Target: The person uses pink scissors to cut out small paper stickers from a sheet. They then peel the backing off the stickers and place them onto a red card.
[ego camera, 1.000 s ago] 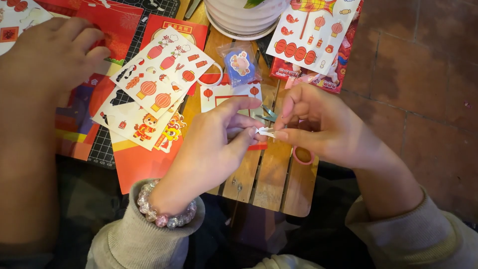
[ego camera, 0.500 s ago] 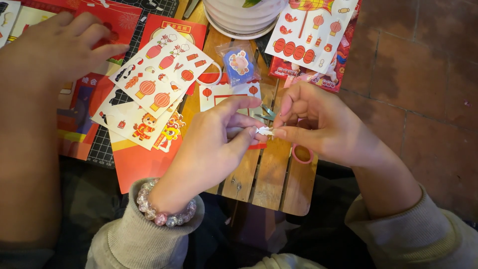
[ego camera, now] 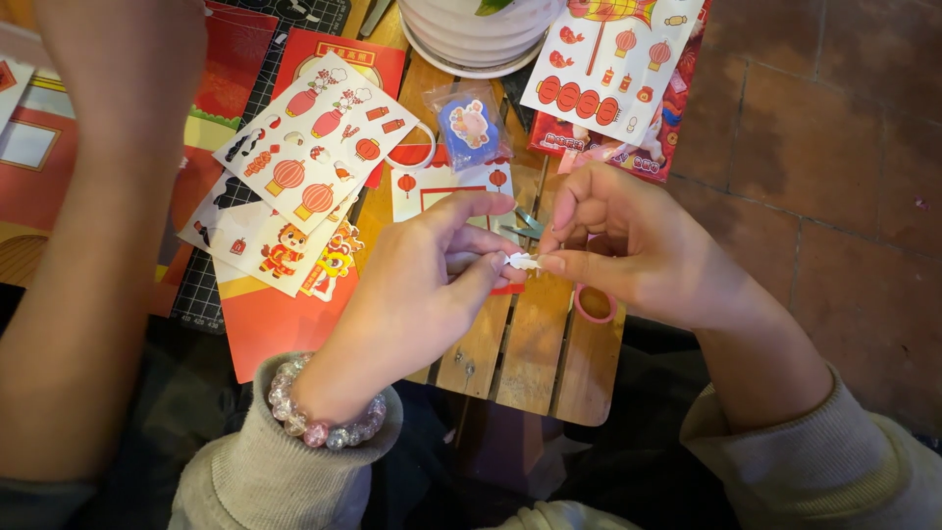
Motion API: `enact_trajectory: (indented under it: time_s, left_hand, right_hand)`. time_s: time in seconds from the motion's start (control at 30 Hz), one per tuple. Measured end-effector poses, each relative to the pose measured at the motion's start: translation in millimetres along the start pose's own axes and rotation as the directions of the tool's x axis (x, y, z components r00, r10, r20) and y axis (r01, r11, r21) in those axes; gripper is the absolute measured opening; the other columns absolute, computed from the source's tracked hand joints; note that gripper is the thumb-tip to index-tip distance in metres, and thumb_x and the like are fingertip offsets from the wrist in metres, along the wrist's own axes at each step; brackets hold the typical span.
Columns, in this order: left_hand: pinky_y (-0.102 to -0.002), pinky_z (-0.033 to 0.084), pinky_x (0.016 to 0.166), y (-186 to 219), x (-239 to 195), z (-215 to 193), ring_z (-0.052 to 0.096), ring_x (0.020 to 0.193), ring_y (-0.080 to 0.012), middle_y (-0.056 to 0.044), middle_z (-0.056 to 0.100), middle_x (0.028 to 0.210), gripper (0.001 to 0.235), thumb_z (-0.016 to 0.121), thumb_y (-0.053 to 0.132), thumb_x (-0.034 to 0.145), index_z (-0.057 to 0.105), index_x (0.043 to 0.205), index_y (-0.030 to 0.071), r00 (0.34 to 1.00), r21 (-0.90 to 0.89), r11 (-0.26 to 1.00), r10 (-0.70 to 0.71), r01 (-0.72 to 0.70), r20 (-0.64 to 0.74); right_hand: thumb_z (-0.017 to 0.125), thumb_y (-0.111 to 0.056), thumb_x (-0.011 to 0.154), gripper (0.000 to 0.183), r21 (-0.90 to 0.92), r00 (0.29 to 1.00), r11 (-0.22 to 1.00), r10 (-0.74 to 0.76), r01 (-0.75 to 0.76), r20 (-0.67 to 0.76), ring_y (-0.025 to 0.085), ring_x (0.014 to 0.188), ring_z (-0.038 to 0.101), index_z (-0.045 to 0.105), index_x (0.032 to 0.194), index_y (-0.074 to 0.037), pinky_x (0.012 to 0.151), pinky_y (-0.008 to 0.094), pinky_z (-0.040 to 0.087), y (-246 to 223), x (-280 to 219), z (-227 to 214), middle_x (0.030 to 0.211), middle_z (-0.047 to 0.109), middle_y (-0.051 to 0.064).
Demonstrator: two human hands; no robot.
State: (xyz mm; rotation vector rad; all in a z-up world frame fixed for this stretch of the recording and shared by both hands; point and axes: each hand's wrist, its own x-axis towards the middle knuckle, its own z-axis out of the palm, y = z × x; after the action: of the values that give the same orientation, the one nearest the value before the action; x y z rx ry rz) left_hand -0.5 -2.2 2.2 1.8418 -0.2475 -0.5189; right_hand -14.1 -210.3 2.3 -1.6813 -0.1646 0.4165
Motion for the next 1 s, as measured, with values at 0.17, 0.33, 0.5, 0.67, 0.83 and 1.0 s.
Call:
enact_trajectory:
  time_s: [0.17,0.33,0.5,0.67,0.83,1.0]
  left_hand:
    - [-0.019,0.061,0.076,-2.2,0.5,0.3,0.080,0.083,-0.0077,-0.005,0.079,0.098,0.041,0.053,0.011,0.081,0.061,0.121,0.016,1.000,0.002,1.000,0.003,-0.003,-0.005]
    - [-0.018,0.060,0.074,0.2,0.4,0.7,0.081,0.081,-0.0066,-0.003,0.081,0.097,0.042,0.056,0.012,0.079,0.061,0.120,0.017,1.000,0.015,0.999,-0.029,0.029,-0.011]
    - [-0.018,0.060,0.077,3.8,-0.2,0.6,0.081,0.082,-0.0061,0.000,0.080,0.096,0.041,0.063,0.017,0.080,0.063,0.120,0.020,0.996,0.023,0.996,-0.081,0.081,-0.022]
    - [-0.019,0.059,0.080,2.0,0.9,0.2,0.079,0.085,-0.0062,0.001,0.079,0.095,0.044,0.066,0.018,0.078,0.063,0.121,0.020,0.997,0.028,0.997,-0.073,0.074,-0.020]
    - [-0.019,0.059,0.077,1.6,0.5,-0.6,0.079,0.083,-0.0065,0.000,0.080,0.094,0.043,0.065,0.018,0.079,0.062,0.122,0.020,0.998,0.041,0.998,-0.050,0.051,-0.028]
    - [-0.019,0.059,0.078,2.7,0.0,-1.0,0.079,0.085,-0.0068,0.000,0.080,0.094,0.044,0.066,0.018,0.078,0.062,0.122,0.020,0.999,0.055,0.998,-0.039,0.040,-0.034]
  right_hand:
    - [0.068,-0.001,0.083,0.024,-0.050,1.000,0.999,0.005,-0.005,-0.015,0.013,0.042,0.053,0.048,0.094,-0.009,0.038,0.022,0.050,0.3,-0.6,-0.8,0.080,0.068,0.010]
    - [0.068,0.000,0.083,0.023,0.012,1.000,1.000,0.010,-0.010,-0.014,0.014,0.041,0.050,0.049,0.094,-0.007,0.036,0.024,0.051,0.1,-0.6,0.4,0.078,0.064,0.012]
    - [0.069,-0.002,0.085,0.023,-0.058,1.000,0.998,-0.001,0.001,-0.010,0.013,0.038,0.053,0.049,0.093,-0.010,0.038,0.021,0.047,-0.4,-0.9,-0.5,0.073,0.061,0.007]
    - [0.068,0.000,0.083,0.023,-0.013,1.000,1.000,-0.001,0.000,-0.013,0.014,0.046,0.051,0.048,0.094,-0.008,0.036,0.024,0.051,0.3,-0.1,0.3,0.079,0.063,0.011]
    - [0.068,-0.002,0.084,0.023,-0.091,1.000,0.996,0.002,-0.004,-0.021,0.013,0.052,0.055,0.049,0.094,-0.008,0.041,0.022,0.050,-0.5,0.2,0.3,0.079,0.067,0.010]
    - [0.068,0.001,0.084,0.023,-0.054,0.999,0.998,0.020,-0.021,-0.029,0.014,0.043,0.052,0.048,0.092,-0.008,0.036,0.024,0.050,-1.7,0.3,1.8,0.078,0.063,0.011]
